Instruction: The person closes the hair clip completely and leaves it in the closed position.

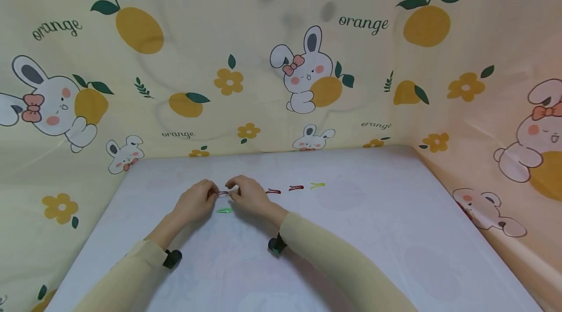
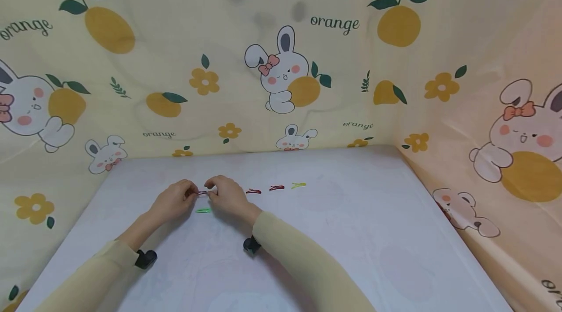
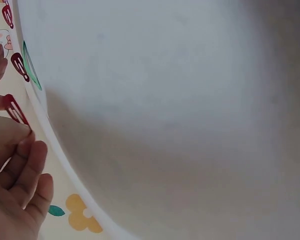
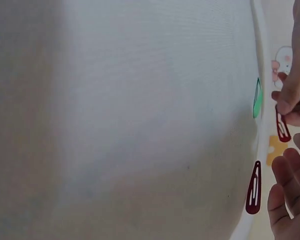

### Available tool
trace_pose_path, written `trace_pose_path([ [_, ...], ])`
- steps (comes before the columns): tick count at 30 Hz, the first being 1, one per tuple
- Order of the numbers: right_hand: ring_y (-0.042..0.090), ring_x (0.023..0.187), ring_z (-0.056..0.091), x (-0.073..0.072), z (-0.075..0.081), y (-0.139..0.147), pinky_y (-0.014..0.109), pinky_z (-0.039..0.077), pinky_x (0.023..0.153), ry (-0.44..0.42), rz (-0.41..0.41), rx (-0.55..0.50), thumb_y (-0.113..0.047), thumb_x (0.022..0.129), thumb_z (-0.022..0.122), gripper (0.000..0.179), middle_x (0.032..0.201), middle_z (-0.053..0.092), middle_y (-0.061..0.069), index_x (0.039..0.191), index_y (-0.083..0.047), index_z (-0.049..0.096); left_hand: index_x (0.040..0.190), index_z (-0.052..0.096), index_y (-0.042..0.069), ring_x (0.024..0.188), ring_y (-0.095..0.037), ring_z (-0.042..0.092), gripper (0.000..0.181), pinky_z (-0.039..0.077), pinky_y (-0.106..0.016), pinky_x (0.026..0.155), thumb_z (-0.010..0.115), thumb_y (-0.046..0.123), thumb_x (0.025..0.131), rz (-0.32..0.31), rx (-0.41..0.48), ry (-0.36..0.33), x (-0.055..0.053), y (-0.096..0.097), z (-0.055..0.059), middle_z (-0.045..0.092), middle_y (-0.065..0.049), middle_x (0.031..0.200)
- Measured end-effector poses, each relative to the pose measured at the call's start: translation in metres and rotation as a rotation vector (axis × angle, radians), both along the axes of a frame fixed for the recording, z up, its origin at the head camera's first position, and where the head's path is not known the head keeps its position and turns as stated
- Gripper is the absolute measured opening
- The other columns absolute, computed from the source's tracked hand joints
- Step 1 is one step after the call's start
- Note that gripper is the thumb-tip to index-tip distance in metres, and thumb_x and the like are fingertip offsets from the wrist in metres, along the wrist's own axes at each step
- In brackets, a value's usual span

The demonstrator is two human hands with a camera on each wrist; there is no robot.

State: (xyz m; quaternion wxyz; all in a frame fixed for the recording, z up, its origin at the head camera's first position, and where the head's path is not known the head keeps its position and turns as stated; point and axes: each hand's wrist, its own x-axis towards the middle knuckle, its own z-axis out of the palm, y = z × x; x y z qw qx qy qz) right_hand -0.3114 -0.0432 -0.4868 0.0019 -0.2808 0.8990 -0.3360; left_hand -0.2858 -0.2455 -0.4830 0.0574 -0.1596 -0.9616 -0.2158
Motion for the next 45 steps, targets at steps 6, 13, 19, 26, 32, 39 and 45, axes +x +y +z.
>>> trace_pose_path([
  [6, 0.007, 0.089, 0.062, 0.003, 0.005, 0.000, 0.023, 0.050, 0.079, -0.007, -0.021, 0.005, -0.015, 0.102, 0.068, 0.022, 0.117, 0.071, -0.001, 0.123, -0.013, 0.072, 0.100, 0.069, 0.005, 0.081, -0.018, 0.061, 0.007, 0.054, -0.038, 0.071, 0.067, 0.003, 0.093, -0.018, 0.015, 0.096, 0.000, 0.002, -0.001, 0.065, -0.004, 0.092],
  [13, 0.008, 0.091, 0.062, 0.005, 0.005, -0.001, 0.023, 0.051, 0.081, 0.028, -0.027, -0.013, -0.011, 0.103, 0.065, 0.019, 0.115, 0.072, 0.000, 0.120, -0.012, 0.073, 0.099, 0.068, 0.005, 0.082, -0.019, 0.062, 0.009, 0.055, -0.036, 0.069, 0.068, 0.000, 0.091, -0.050, 0.026, 0.188, 0.003, 0.005, 0.001, 0.064, -0.005, 0.093],
  [19, 0.009, 0.092, 0.063, 0.007, 0.008, 0.003, 0.023, 0.051, 0.081, 0.053, -0.026, -0.053, -0.011, 0.104, 0.063, 0.017, 0.115, 0.072, 0.001, 0.118, -0.011, 0.074, 0.100, 0.066, 0.005, 0.083, -0.019, 0.062, 0.012, 0.054, -0.035, 0.069, 0.068, -0.002, 0.090, -0.076, 0.049, 0.250, 0.005, 0.007, 0.000, 0.063, -0.005, 0.094],
  [26, 0.008, 0.089, 0.064, 0.013, 0.014, 0.012, 0.020, 0.052, 0.078, 0.071, -0.026, -0.145, -0.011, 0.104, 0.064, 0.016, 0.111, 0.072, 0.002, 0.115, -0.010, 0.075, 0.100, 0.065, 0.004, 0.083, -0.019, 0.064, 0.016, 0.056, -0.036, 0.068, 0.071, -0.005, 0.089, -0.116, 0.103, 0.389, 0.010, 0.012, 0.001, 0.063, -0.006, 0.094],
  [32, 0.014, 0.091, 0.068, 0.018, 0.016, 0.023, 0.023, 0.053, 0.080, 0.093, -0.030, -0.238, -0.010, 0.103, 0.065, 0.015, 0.111, 0.074, 0.004, 0.114, -0.009, 0.075, 0.101, 0.066, 0.004, 0.085, -0.020, 0.065, 0.020, 0.057, -0.037, 0.070, 0.077, -0.005, 0.088, -0.130, 0.141, 0.483, 0.014, 0.019, 0.003, 0.064, -0.006, 0.095],
  [39, 0.014, 0.085, 0.067, 0.024, 0.020, 0.033, 0.022, 0.053, 0.071, 0.116, -0.046, -0.371, -0.005, 0.101, 0.066, 0.014, 0.108, 0.075, 0.006, 0.112, -0.007, 0.074, 0.104, 0.066, 0.003, 0.087, -0.023, 0.065, 0.022, 0.057, -0.039, 0.073, 0.079, -0.002, 0.087, -0.143, 0.232, 0.596, 0.017, 0.034, 0.009, 0.066, -0.008, 0.097],
  [45, 0.016, 0.084, 0.067, 0.031, 0.027, 0.044, 0.025, 0.055, 0.074, 0.120, -0.064, -0.453, -0.004, 0.101, 0.066, 0.014, 0.108, 0.075, 0.007, 0.113, -0.006, 0.073, 0.111, 0.067, -0.001, 0.091, -0.026, 0.066, 0.024, 0.055, -0.042, 0.073, 0.076, -0.004, 0.088, -0.122, 0.332, 0.619, 0.019, 0.049, 0.013, 0.066, -0.011, 0.105],
])
